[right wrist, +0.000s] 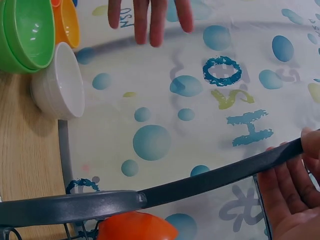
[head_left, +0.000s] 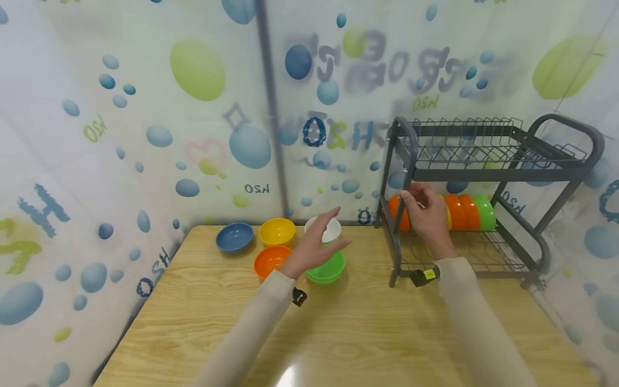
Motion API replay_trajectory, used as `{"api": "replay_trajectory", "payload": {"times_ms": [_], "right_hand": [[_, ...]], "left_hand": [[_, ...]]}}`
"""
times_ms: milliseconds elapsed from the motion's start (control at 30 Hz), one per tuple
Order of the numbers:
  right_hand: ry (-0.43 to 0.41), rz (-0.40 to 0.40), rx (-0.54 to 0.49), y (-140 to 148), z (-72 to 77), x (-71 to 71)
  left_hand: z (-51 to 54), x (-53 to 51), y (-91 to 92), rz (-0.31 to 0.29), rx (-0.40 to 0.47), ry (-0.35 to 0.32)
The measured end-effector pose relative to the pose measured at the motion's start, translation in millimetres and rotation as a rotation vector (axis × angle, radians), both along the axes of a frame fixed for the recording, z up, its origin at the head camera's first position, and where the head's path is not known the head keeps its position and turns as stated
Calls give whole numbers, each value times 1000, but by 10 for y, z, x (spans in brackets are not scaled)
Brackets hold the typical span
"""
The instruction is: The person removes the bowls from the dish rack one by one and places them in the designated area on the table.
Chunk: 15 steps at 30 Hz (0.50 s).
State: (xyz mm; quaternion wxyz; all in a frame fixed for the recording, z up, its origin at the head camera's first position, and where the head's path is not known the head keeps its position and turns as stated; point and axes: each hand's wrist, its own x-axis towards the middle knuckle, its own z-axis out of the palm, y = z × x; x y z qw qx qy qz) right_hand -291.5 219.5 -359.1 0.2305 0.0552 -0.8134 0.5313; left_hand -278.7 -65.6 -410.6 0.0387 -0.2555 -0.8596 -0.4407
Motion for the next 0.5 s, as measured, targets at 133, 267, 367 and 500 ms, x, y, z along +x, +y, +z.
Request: {"api": "replay_trajectory", "payload": {"times_ms": [133, 267, 367, 500], "right_hand": [[9, 17, -2, 35, 3, -46], [27, 43, -21, 72, -4, -73], [25, 79, -26, 106, -7, -67], [-9, 106, 4, 191, -19, -54]], "left_hand": [[107, -54, 171, -69, 54, -4], [212, -92, 333, -114, 119, -28], [276, -119, 438, -125, 158, -50], [352, -159, 553, -147, 193, -54]]}}
